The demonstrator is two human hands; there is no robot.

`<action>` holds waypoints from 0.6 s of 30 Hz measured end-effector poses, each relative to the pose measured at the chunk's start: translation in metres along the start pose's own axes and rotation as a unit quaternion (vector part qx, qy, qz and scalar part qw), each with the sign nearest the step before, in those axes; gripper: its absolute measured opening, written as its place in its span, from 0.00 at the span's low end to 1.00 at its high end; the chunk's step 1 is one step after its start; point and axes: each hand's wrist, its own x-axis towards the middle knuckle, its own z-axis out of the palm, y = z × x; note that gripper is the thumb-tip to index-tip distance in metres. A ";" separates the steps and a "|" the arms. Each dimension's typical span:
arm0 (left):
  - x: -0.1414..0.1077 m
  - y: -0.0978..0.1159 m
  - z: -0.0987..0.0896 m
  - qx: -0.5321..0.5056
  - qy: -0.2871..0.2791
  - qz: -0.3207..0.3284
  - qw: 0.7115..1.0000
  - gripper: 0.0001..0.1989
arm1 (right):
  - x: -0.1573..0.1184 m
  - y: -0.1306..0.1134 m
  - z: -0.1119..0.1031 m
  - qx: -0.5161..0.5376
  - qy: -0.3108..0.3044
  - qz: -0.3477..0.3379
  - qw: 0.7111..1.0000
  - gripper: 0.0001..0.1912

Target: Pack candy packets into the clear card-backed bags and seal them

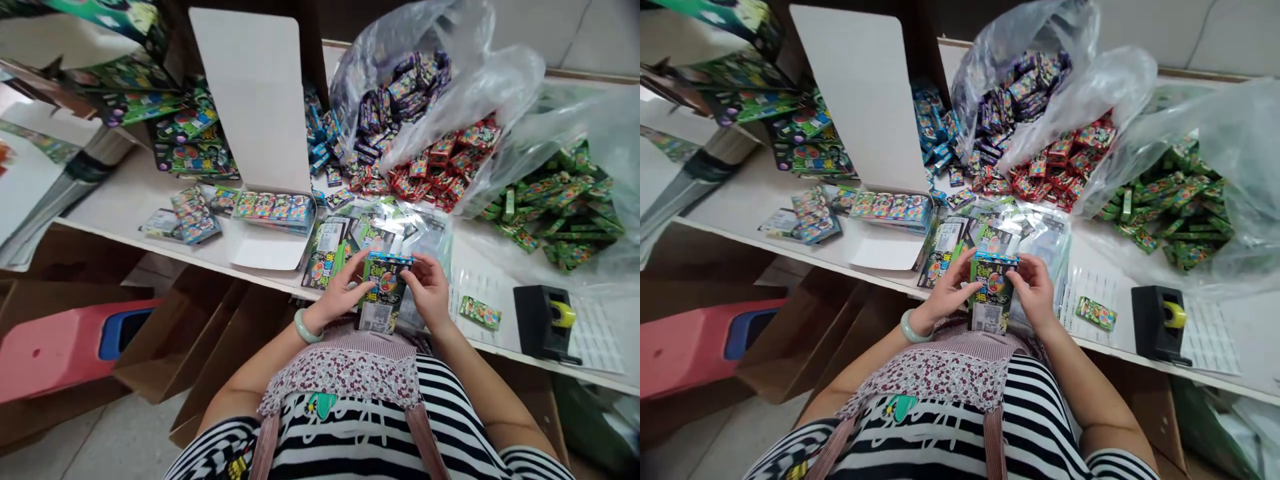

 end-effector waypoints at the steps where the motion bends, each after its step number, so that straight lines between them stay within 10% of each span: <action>1: 0.001 0.000 -0.002 -0.002 -0.011 -0.004 1.000 0.32 | -0.003 0.002 -0.001 -0.012 0.005 -0.007 1.000 0.18; 9: 0.005 0.000 -0.007 -0.005 -0.072 0.000 0.997 0.33 | 0.015 -0.025 -0.024 -0.245 -0.149 -0.169 0.943 0.12; 18: -0.003 -0.001 -0.007 -0.004 -0.069 -0.034 0.997 0.31 | 0.017 -0.030 -0.023 -0.266 -0.215 -0.154 0.927 0.08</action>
